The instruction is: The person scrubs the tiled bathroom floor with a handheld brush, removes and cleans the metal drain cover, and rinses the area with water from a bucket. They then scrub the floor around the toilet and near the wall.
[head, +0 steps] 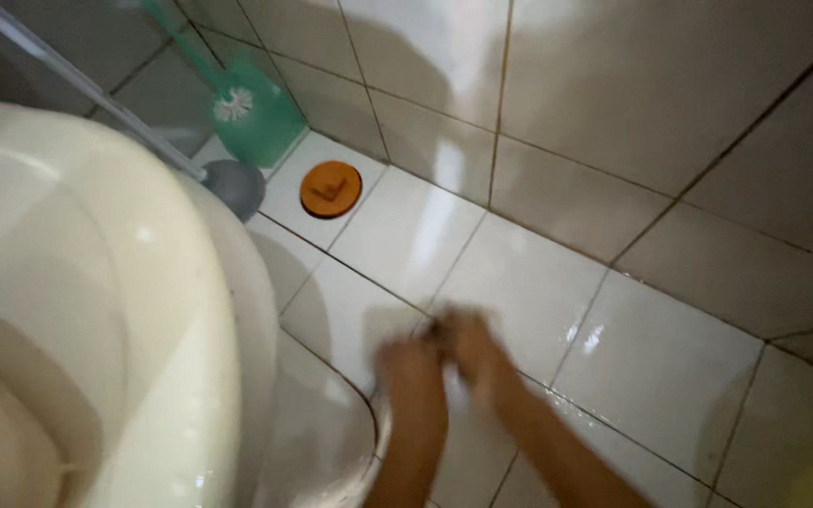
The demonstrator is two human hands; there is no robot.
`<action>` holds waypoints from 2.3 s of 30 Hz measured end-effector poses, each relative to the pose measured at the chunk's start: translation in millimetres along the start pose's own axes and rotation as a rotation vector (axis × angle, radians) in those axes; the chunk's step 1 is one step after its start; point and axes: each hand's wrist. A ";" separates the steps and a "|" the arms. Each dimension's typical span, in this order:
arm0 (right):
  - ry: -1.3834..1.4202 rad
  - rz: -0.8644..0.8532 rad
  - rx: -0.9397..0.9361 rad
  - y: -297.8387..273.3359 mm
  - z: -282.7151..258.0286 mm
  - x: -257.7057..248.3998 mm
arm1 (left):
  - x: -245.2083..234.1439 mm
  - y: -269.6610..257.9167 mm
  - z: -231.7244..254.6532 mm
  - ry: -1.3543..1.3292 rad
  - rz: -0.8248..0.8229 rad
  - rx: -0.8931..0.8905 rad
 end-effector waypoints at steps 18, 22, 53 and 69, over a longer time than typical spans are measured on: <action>1.071 0.156 1.135 -83.3 -10.1 -41.2 | -30.7 -87.4 61.9 -1.136 -0.389 -0.196; -0.061 0.043 0.599 -129.6 15.5 -89.9 | -66.2 -79.1 104.4 -0.599 -0.251 0.398; -0.259 -0.269 0.601 -227.2 -113.1 -63.7 | -28.3 -213.9 46.9 -0.541 0.029 0.636; -0.247 0.159 0.867 -239.6 52.0 -134.2 | -67.9 -95.1 234.8 -0.768 0.148 0.721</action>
Point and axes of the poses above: each hand's wrist, its own y-axis towards the middle knuckle, its own x-axis out of the palm, z = x × y
